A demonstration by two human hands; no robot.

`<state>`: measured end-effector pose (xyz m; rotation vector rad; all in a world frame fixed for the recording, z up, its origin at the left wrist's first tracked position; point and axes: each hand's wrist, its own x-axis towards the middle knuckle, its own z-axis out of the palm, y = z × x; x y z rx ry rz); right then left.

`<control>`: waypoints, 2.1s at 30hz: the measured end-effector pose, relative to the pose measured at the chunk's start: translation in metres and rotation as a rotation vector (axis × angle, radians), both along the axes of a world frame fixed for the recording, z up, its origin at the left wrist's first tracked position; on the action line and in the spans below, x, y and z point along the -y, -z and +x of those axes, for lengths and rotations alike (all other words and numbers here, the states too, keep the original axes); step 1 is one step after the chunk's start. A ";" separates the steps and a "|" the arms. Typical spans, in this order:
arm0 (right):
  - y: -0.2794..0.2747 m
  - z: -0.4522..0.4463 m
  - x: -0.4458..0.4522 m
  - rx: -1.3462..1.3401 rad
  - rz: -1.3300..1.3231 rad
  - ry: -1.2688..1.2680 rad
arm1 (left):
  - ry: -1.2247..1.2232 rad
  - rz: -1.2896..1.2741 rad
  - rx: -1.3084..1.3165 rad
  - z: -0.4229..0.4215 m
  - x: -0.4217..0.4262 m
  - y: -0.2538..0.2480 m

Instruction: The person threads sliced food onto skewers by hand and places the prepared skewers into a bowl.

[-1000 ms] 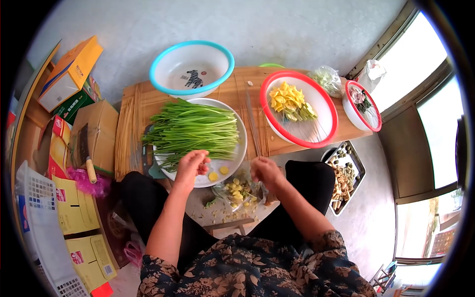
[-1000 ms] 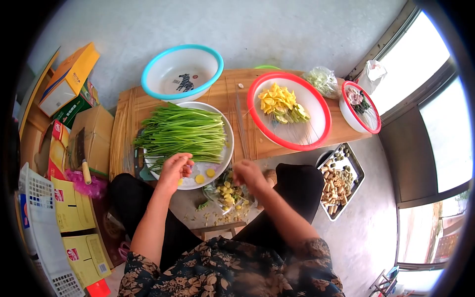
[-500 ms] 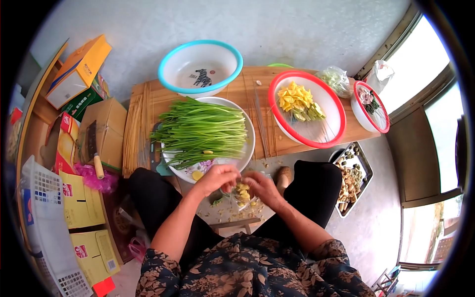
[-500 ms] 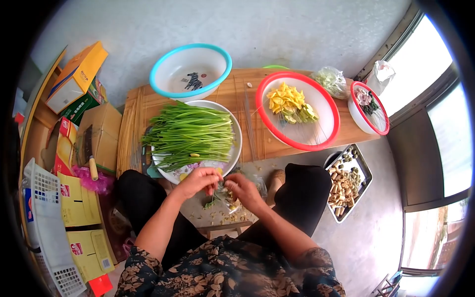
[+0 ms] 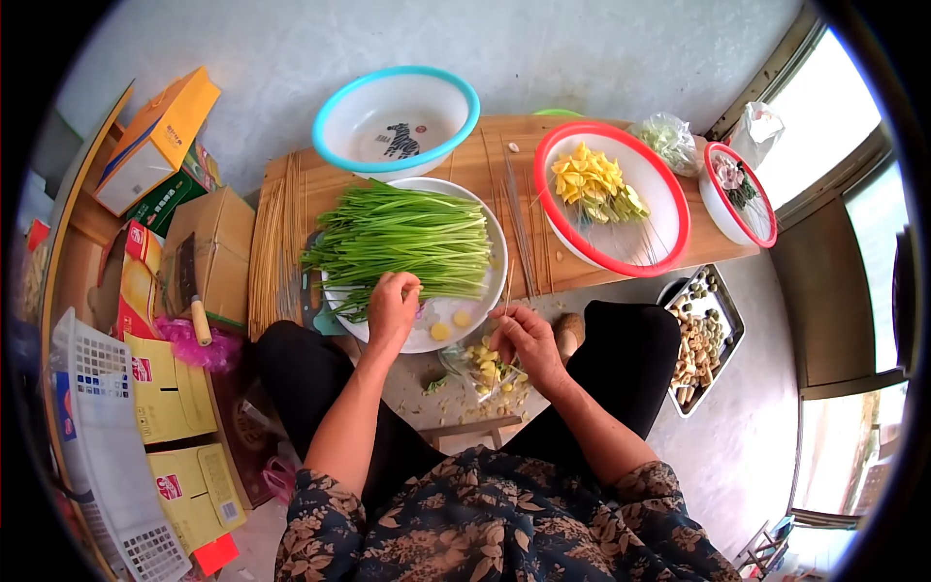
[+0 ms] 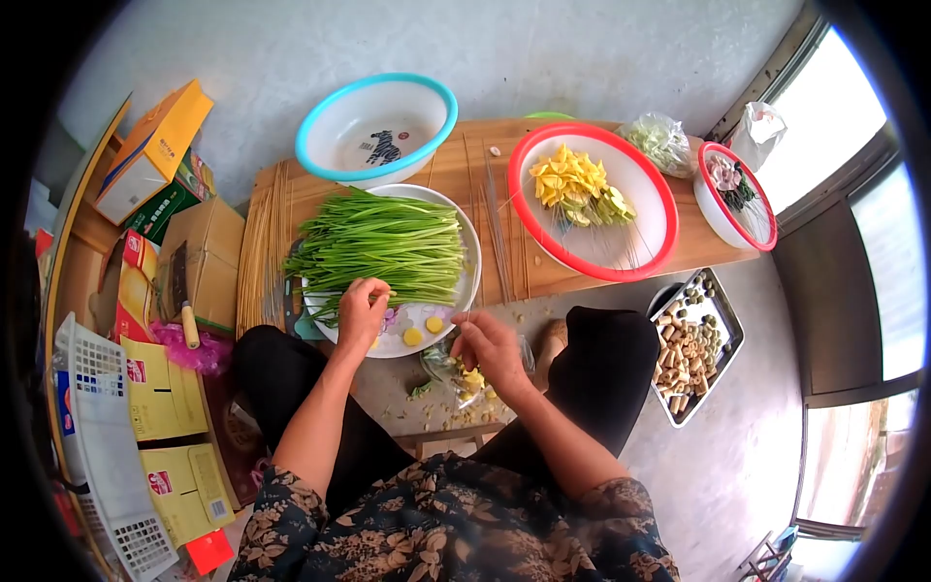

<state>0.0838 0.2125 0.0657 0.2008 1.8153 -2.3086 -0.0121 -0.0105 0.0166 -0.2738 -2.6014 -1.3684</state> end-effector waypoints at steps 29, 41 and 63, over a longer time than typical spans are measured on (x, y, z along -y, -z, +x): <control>-0.007 0.004 0.004 0.060 0.080 -0.088 | 0.123 -0.063 0.339 0.022 -0.007 0.017; 0.001 0.016 0.014 0.132 0.240 -0.164 | 0.021 0.567 0.761 0.014 -0.011 0.020; 0.003 0.010 0.024 0.130 0.293 -0.165 | 0.078 0.827 0.822 0.020 -0.013 -0.006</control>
